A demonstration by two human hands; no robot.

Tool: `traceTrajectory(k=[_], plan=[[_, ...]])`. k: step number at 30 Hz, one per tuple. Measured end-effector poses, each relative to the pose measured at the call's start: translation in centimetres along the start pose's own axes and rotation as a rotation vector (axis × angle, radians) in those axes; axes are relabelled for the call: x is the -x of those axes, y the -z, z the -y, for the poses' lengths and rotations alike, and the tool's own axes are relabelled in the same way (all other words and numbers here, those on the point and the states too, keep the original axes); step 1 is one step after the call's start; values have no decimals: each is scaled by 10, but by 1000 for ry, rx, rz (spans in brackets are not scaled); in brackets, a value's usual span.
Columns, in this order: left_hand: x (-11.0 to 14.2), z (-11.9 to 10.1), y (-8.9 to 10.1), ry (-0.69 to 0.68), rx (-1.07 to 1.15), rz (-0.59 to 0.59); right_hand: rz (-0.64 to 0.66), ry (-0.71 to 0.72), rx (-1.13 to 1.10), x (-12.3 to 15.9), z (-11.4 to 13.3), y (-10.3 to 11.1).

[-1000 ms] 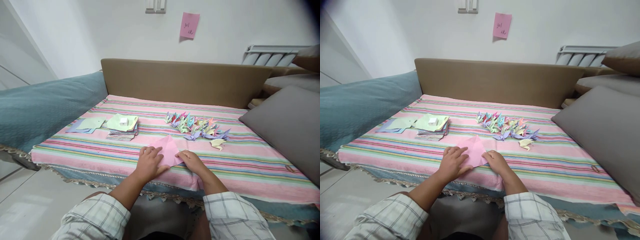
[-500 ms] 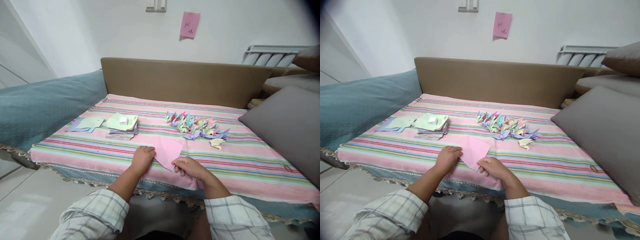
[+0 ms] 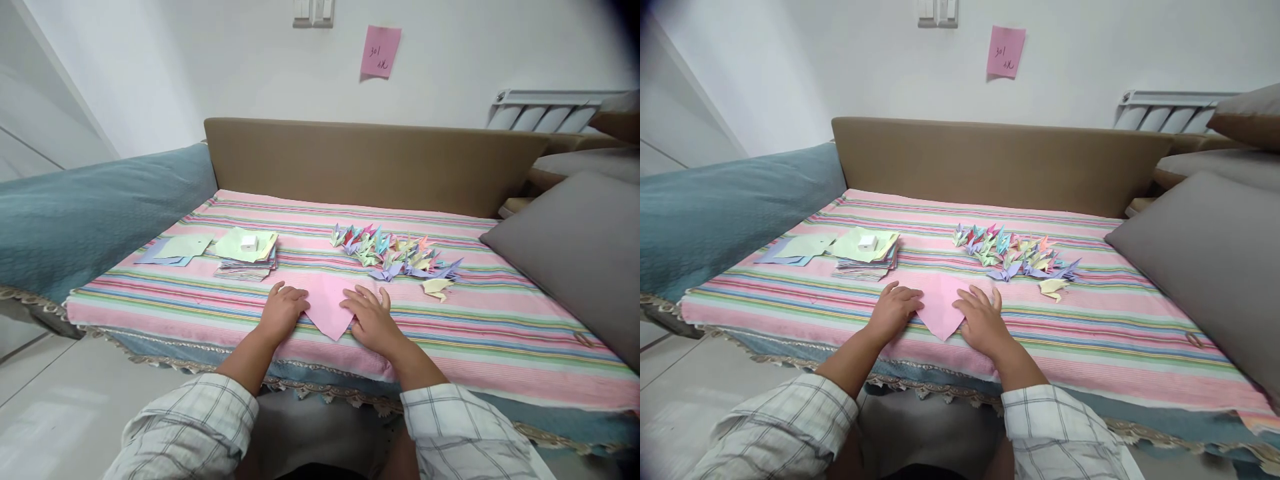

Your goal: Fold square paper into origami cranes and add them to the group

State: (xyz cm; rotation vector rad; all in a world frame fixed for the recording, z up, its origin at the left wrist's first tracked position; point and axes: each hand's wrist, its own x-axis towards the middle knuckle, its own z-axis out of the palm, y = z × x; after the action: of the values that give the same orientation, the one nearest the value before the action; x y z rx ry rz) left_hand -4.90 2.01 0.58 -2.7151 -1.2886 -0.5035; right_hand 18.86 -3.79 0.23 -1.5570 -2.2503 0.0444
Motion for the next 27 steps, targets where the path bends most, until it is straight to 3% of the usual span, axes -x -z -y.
traceTrajectory(k=[6,13,22,27], plan=[[0,9,-1,-29,-11,-27,77,-112,-5,-5,-20,-11],[3,17,0,-27,8,42,93,-141,-33,-2,-21,-9],[8,28,7,168,165,109,119,-147,-95,-1,-23,-6],[8,28,8,186,196,105,163,-145,-151,-1,-28,-4]])
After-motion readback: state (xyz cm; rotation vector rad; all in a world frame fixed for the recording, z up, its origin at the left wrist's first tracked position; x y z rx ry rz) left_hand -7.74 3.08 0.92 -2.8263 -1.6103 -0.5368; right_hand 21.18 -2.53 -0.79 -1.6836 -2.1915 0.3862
